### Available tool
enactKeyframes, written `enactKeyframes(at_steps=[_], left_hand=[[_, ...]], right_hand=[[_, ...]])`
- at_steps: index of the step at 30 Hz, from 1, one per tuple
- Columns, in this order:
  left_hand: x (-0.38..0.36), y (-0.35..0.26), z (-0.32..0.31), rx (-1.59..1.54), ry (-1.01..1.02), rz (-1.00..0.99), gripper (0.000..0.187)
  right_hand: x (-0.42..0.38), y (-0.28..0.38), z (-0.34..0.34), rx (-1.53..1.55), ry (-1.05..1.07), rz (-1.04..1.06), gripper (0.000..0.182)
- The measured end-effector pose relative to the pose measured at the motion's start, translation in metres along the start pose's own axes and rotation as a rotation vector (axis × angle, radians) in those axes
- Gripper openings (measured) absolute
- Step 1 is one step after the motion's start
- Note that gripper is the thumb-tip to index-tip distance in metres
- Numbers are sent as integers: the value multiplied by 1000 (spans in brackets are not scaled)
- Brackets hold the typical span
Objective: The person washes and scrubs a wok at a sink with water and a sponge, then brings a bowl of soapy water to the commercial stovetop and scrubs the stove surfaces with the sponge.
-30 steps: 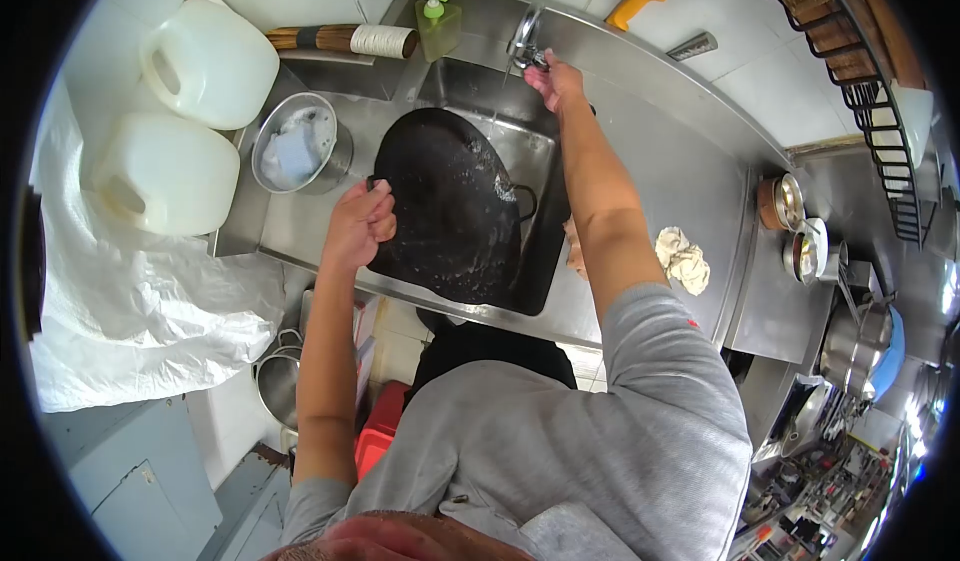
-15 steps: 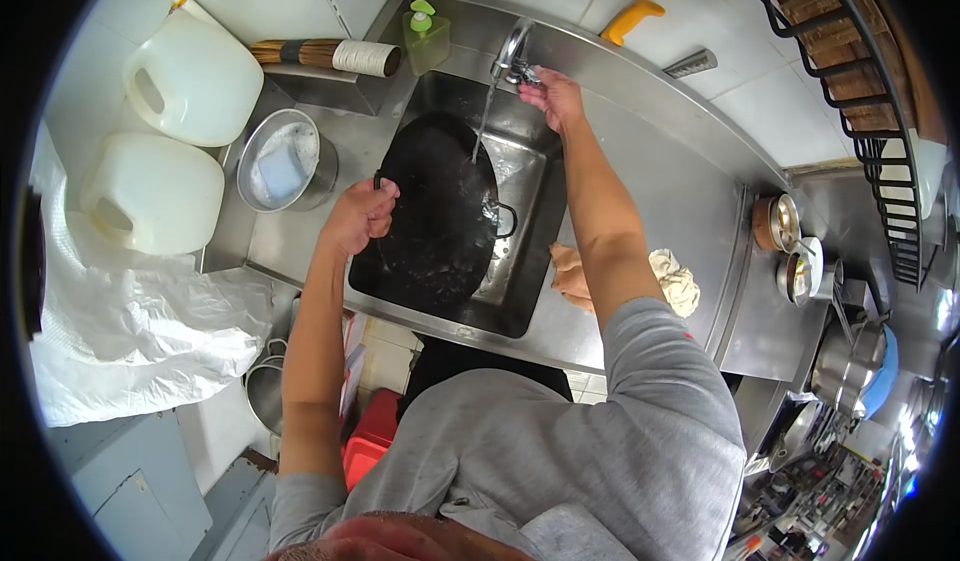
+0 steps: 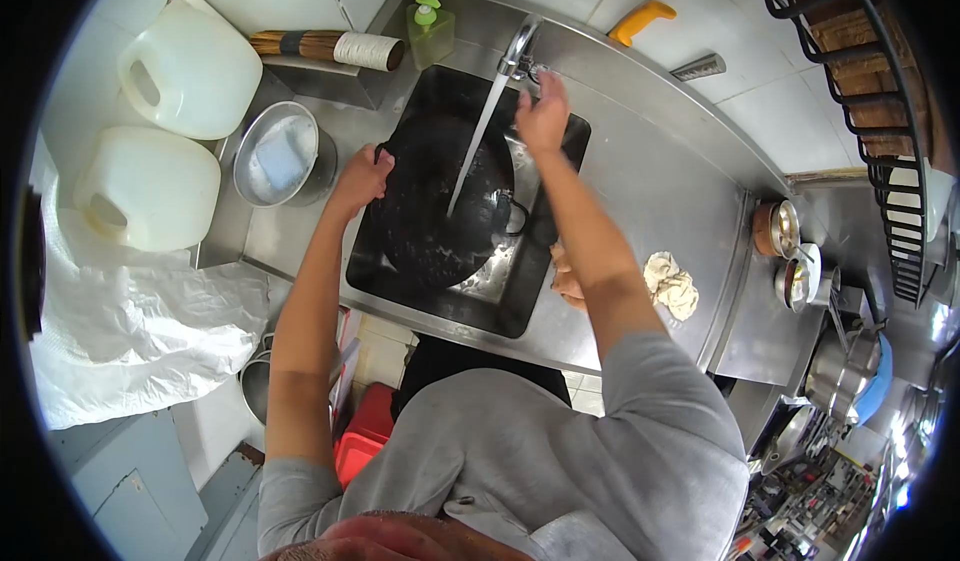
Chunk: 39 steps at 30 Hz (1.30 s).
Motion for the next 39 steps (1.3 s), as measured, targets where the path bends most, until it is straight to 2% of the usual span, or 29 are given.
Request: enactKeyframes(at_steps=[1, 2, 3, 4, 5, 7, 8, 10, 11, 14, 15, 18, 19, 22, 23, 26, 27, 31, 34, 35, 38, 39], left_hand=[[5, -3, -3, 85, -44, -62, 26], [6, -8, -5, 111, -59, -65, 26], [6, -13, -7, 140, -72, -68, 27], [7, -15, -7, 170, -85, -72, 27], [9, -10, -8, 279, -197, -265, 28], [15, 10, -11, 500, -423, -651, 30], [8, -3, -7, 424, -466, -614, 31], [-24, -36, -6, 268, -533, -525, 35], [-26, -35, -12, 135, -450, -475, 35], [-27, -29, -32, -294, -204, -272, 36], [-28, -30, -45, -456, -115, -168, 37], [-18, -25, -75, -808, 75, 110, 44], [-13, -21, -84, -903, 124, 198, 47], [4, -14, -100, -1053, 167, 292, 57], [11, -13, -104, -1054, 169, 296, 58], [23, -14, -113, -1084, 181, 321, 62], [23, -15, -114, -1110, 189, 332, 63], [25, -19, -114, -1174, 184, 371, 68], [30, -12, -114, -1243, 226, 355, 69], [31, -9, -115, -1264, 231, 349, 69], [30, -13, -112, -1322, 240, 338, 69], [28, -15, -113, -1342, 245, 348, 67]], right_hand=[[-15, 20, 2, 77, 50, -198, 31], [-43, 21, -19, 660, 139, -710, 25], [-69, 15, -44, 1011, 221, -1010, 32], [-63, 59, -24, 1140, 302, -1361, 40], [-56, 67, -34, 1164, 355, -1575, 33], [-27, 94, -41, 1429, 304, -1536, 36], [-12, 106, -40, 1560, 276, -1511, 37], [4, 121, -23, 1656, 507, -1440, 43], [12, 125, -18, 1703, 624, -1387, 46], [0, 69, -38, 1297, 436, -1518, 59], [5, 87, -16, 1232, 236, -1567, 70], [19, 107, -2, 1840, 659, -1274, 69], [24, 116, 3, 1897, 769, -1283, 69], [22, 99, -15, 1466, 338, -1523, 73], [16, 94, -15, 1418, 178, -1440, 76], [23, 116, -7, 2013, 416, -1327, 74], [26, 121, -11, 2008, 418, -1347, 77], [25, 100, -27, 1658, 179, -1583, 75], [22, 99, -23, 1697, 235, -1603, 75], [22, 109, -14, 1925, 305, -1499, 74], [22, 101, -16, 1879, 512, -1361, 71], [15, 90, -22, 1670, 351, -1453, 64]])
Point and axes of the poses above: each hand's wrist, its own x-axis towards the middle knuckle, its own z-axis out of the back of the hand, y = z × x, the point moved 1 cm from there along x, towards the middle knuckle, and after that the axes turned 4 degrees about -y, right-handed, at the moved point
